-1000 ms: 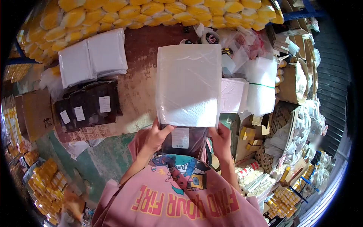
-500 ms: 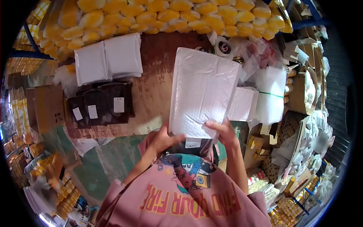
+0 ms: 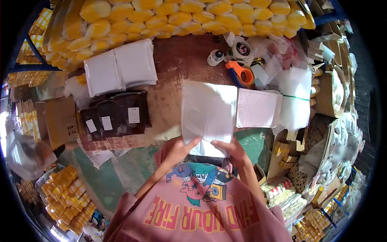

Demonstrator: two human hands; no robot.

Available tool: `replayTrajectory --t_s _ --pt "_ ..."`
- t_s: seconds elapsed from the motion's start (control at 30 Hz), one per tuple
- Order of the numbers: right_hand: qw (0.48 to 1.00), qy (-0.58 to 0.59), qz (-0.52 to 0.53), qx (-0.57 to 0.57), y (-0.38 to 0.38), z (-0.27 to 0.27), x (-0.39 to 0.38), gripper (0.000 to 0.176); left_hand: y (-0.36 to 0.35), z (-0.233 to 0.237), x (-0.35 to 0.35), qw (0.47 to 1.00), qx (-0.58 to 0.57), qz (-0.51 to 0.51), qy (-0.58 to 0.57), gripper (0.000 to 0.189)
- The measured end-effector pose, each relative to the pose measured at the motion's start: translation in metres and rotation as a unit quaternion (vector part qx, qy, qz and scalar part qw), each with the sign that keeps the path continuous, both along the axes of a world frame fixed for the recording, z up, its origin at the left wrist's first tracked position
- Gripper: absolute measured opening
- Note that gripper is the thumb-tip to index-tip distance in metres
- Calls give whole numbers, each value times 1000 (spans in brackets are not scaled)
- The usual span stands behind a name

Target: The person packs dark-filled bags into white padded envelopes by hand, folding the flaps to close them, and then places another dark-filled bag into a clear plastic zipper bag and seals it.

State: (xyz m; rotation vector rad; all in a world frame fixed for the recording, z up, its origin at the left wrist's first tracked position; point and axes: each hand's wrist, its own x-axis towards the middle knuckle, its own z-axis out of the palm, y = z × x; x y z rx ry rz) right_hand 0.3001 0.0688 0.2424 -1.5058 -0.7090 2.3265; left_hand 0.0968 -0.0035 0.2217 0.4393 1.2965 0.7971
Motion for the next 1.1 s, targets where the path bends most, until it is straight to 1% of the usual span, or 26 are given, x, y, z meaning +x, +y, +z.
replayTrajectory --t_s 0.1,0.13,0.23,0.27,0.3,0.33,0.37,0.4,0.47,0.57,0.6,0.63,0.67,0.7,0.73,0.8,0.87,0.9,0.93,0.97,1.0,1.07,1.1 --pt "999 -17 -38 4 -3 12 -5 48 3 5 3 982 -132 47 -127 43" --pt "998 -31 -32 -33 -4 6 -1 50 6 -3 1 968 -168 44 -183 47" --pt "989 -22 -56 -133 2 -13 1 51 16 -7 1 903 -280 111 -305 48" --pt "986 -12 -48 -159 6 -19 -1 50 -5 -56 0 916 -221 113 -315 47" --pt "986 7 -55 -157 6 -31 -3 47 -15 -79 0 942 -151 110 -278 44" --pt "981 6 -39 -190 7 -48 0 44 -25 -102 0 962 -83 110 -236 40" --pt "975 5 -23 -222 7 -68 4 41 -10 -107 -2 918 -234 138 -289 38" --pt "971 22 -25 -238 4 -88 7 36 1 -100 -4 914 -254 130 -289 36" --pt "971 27 -24 -236 8 -94 3 34 19 -73 -7 904 -293 116 -290 32" --pt "961 59 -38 -267 10 -90 -3 30 16 -66 -8 916 -261 96 -289 31" --pt "955 74 -37 -287 10 -97 -1 30 17 -71 -9 912 -293 90 -273 31" --pt "947 88 -35 -306 10 -106 2 30 16 -71 -12 914 -284 83 -276 32" --pt "958 55 -25 -281 2 -136 13 29 15 -71 -17 917 -275 76 -278 33" --pt "959 57 -29 -275 5 -133 12 28 16 -70 -22 920 -265 66 -282 34" --pt "960 58 -34 -271 6 -126 12 28 17 -63 -28 926 -266 62 -260 35" --pt "959 46 -57 -275 11 -103 12 27 22 -38 -44 938 -267 52 -214 37" --pt "953 20 -92 -289 17 -77 14 27 20 -5 -52 967 -146 53 -204 39" --pt "958 14 -92 -270 17 -76 19 27 18 3 -56 975 -84 53 -198 41" --pt "963 7 -93 -251 13 -74 27 26 13 -14 -59 972 -136 22 -189 41" --pt "968 -1 -94 -232 8 -71 32 26 5 -44 -62 966 -187 -10 -180 41" --pt "985 -2 -94 -143 3 -60 32 26 5 -54 -61 955 -238 -42 -169 41" --pt "989 -17 -122 -83 -13 -57 29 28 -13 -59 -51 987 -92 5 -130 43" --pt "989 -23 -134 -52 -16 -57 28 29 -17 -58 -46 994 -16 30 -108 44"
